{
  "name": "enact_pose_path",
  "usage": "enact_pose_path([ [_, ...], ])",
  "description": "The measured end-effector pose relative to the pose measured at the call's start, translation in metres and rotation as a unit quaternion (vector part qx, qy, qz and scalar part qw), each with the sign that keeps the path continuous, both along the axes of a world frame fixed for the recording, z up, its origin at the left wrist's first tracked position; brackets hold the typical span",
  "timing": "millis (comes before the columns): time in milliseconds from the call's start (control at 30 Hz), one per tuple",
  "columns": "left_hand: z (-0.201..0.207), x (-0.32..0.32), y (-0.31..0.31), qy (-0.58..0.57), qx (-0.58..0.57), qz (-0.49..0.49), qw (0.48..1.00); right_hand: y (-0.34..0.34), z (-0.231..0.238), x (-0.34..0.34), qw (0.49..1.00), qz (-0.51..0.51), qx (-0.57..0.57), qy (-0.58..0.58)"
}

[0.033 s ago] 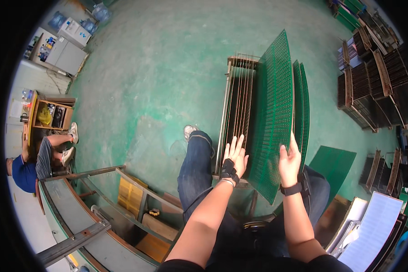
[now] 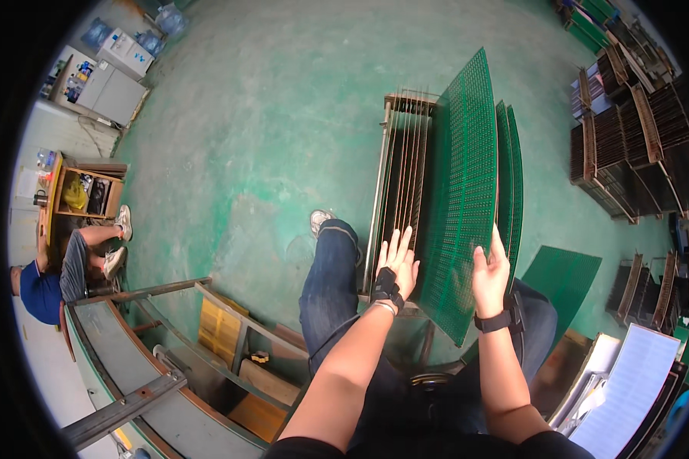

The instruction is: The person is seen picking up and placing green circuit boards into a drying or storage rack.

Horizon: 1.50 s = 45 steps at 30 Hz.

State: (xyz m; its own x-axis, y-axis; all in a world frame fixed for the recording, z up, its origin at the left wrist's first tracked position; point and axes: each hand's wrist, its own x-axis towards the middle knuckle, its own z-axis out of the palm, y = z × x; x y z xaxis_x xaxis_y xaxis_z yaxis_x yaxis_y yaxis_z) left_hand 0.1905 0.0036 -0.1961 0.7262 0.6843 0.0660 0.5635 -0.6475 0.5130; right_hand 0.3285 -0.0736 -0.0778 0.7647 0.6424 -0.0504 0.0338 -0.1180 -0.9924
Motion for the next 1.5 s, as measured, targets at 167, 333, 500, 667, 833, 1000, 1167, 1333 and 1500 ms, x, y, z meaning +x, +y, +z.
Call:
enact_pose_path([
  [167, -0.001, 0.001, -0.001, -0.01, 0.005, 0.007, 1.0, 0.007, -0.004, 0.005, 1.0, 0.018, -0.004, -0.021],
  [333, -0.005, 0.002, -0.001, -0.002, 0.022, -0.001, 1.0, 0.029, -0.025, 0.011, 0.99, 0.038, -0.067, -0.119],
  [500, -0.01, 0.003, -0.001, -0.002, 0.017, 0.003, 1.0, 0.045, -0.038, -0.013, 0.962, 0.065, -0.253, -0.08],
  [667, -0.003, 0.005, -0.001, -0.028, -0.005, 0.011, 1.0, 0.002, -0.079, -0.023, 0.968, 0.116, -0.165, -0.151],
  [833, 0.008, -0.003, 0.0, -0.079, -0.039, 0.025, 0.996, -0.051, -0.064, -0.031, 0.965, 0.17, -0.18, -0.083],
  [1000, 0.168, -0.031, 0.017, -0.263, -0.163, -0.021, 0.951, -0.105, -0.056, -0.003, 0.97, 0.163, -0.175, 0.038],
  [1167, 0.285, -0.106, 0.026, -0.361, -0.386, -0.046, 0.847, -0.125, -0.016, 0.027, 0.966, 0.098, -0.071, 0.228],
  [1333, 0.273, -0.154, 0.011, -0.441, -0.533, 0.022, 0.722, -0.131, 0.03, 0.055, 0.776, 0.15, 0.334, 0.513],
  [1500, 0.249, -0.133, -0.018, -0.472, -0.574, 0.024, 0.669, -0.172, 0.064, 0.063, 0.878, 0.057, 0.277, 0.386],
])
